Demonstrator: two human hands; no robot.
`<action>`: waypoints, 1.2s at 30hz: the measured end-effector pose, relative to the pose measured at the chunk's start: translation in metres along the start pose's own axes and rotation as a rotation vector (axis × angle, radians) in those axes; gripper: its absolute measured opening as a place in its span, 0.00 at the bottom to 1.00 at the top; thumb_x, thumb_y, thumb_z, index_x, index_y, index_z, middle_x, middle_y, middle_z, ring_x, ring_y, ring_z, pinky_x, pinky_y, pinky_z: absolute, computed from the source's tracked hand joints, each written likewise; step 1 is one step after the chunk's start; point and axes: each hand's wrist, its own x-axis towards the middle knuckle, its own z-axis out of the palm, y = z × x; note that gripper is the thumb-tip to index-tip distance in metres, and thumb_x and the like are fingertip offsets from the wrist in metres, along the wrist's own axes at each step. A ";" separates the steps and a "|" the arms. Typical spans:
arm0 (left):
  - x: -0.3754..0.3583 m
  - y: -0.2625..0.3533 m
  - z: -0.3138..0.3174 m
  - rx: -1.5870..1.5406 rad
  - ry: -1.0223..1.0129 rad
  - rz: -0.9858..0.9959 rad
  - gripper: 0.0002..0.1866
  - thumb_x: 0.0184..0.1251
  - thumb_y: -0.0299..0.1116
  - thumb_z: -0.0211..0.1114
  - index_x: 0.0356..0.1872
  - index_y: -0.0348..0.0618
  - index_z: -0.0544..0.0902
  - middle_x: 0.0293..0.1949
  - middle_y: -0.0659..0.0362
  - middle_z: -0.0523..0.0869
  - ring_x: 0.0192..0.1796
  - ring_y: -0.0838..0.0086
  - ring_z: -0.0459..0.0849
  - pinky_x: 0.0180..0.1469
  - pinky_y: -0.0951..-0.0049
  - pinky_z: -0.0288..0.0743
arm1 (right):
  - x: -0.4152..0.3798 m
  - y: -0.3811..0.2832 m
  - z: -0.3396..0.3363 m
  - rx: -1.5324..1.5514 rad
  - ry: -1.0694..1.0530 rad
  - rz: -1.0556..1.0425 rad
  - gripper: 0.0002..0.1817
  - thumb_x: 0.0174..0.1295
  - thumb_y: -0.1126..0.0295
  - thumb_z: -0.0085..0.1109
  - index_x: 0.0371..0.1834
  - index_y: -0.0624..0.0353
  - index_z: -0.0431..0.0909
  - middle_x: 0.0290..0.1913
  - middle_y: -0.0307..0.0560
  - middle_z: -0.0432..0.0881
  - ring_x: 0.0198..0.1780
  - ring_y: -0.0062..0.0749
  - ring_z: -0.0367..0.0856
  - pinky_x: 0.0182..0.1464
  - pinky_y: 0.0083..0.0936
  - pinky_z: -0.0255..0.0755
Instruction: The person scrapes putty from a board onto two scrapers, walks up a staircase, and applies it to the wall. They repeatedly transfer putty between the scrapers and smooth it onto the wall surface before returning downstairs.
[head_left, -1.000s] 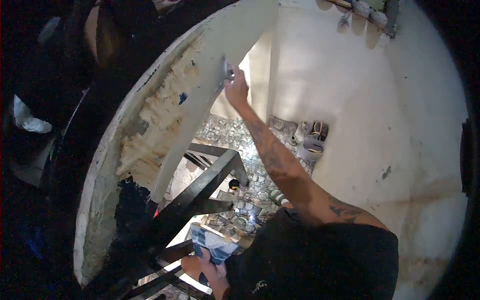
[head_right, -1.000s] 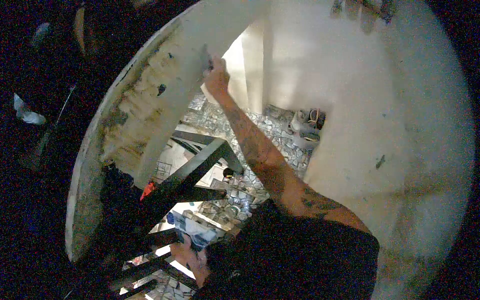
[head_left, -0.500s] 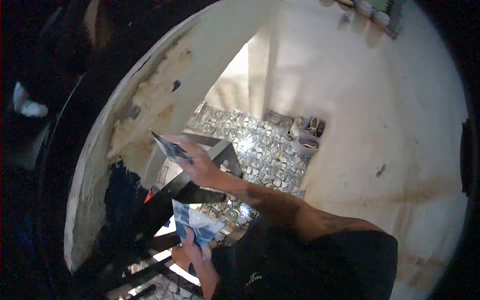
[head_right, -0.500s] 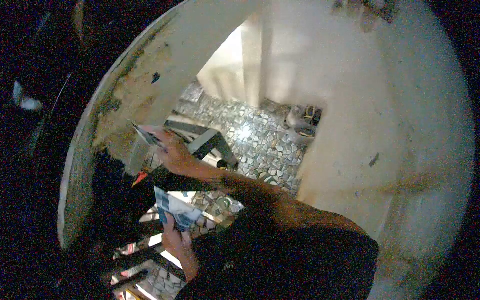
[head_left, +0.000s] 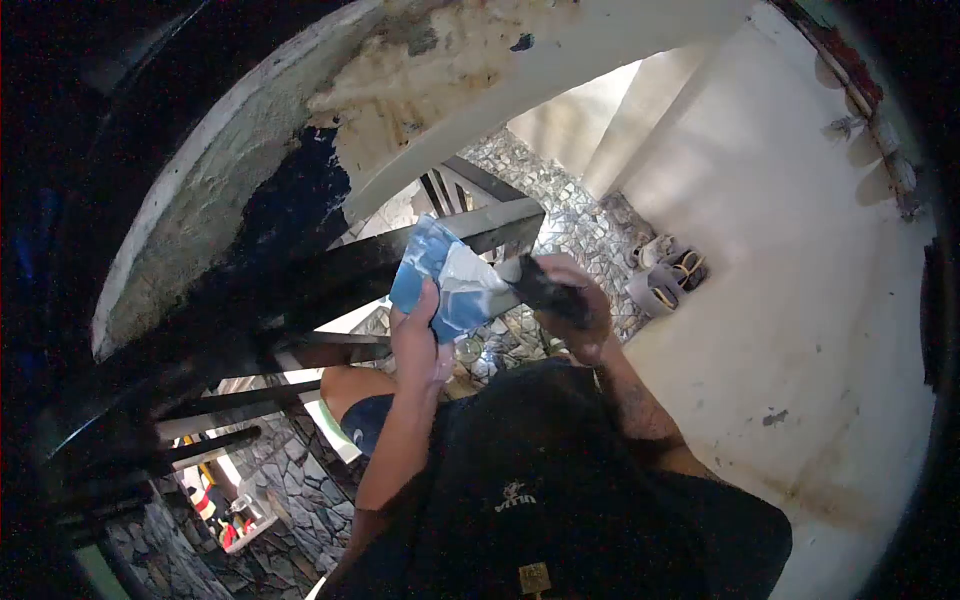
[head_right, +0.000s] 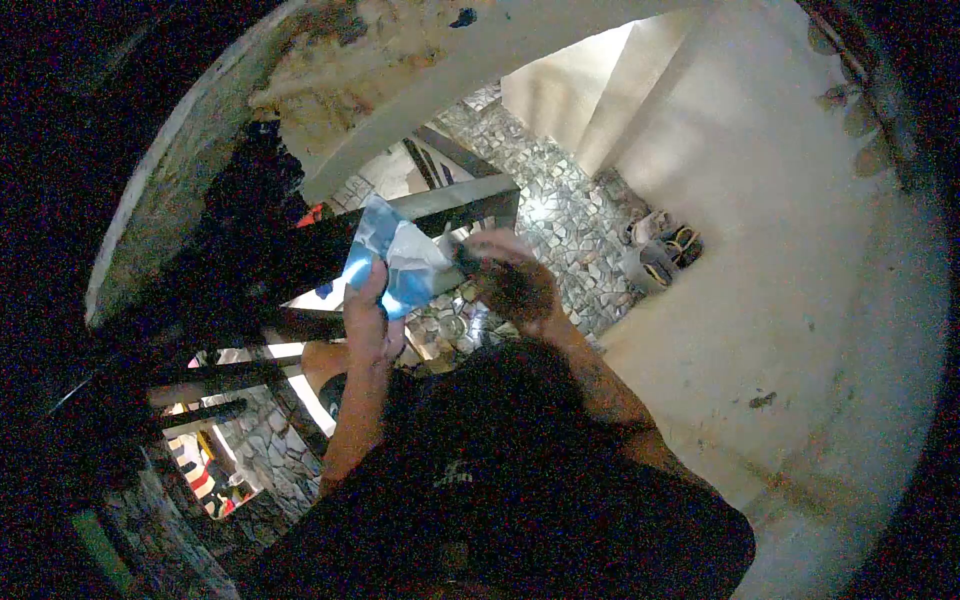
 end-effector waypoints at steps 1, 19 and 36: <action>0.001 0.001 0.003 0.008 0.015 -0.020 0.13 0.65 0.29 0.57 0.49 0.35 0.74 0.45 0.55 0.81 0.45 0.70 0.82 0.48 0.68 0.77 | -0.002 0.006 -0.004 -0.087 -0.078 -0.052 0.19 0.54 0.79 0.58 0.51 0.60 0.71 0.51 0.54 0.72 0.53 0.41 0.71 0.56 0.36 0.67; -0.046 0.006 -0.026 -0.028 -0.159 -0.157 0.23 0.63 0.28 0.58 0.58 0.36 0.65 0.52 0.54 0.76 0.54 0.64 0.76 0.57 0.63 0.70 | 0.128 0.110 -0.266 -0.512 0.772 0.137 0.28 0.52 0.80 0.51 0.61 0.58 0.62 0.44 0.43 0.74 0.38 0.25 0.73 0.38 0.20 0.71; -0.071 -0.012 -0.096 -0.066 0.066 -0.206 0.21 0.62 0.33 0.61 0.54 0.36 0.68 0.46 0.55 0.78 0.46 0.66 0.78 0.48 0.65 0.73 | 0.259 0.120 -0.225 -0.993 0.860 0.054 0.25 0.52 0.75 0.50 0.57 0.58 0.64 0.53 0.56 0.71 0.54 0.49 0.72 0.54 0.38 0.67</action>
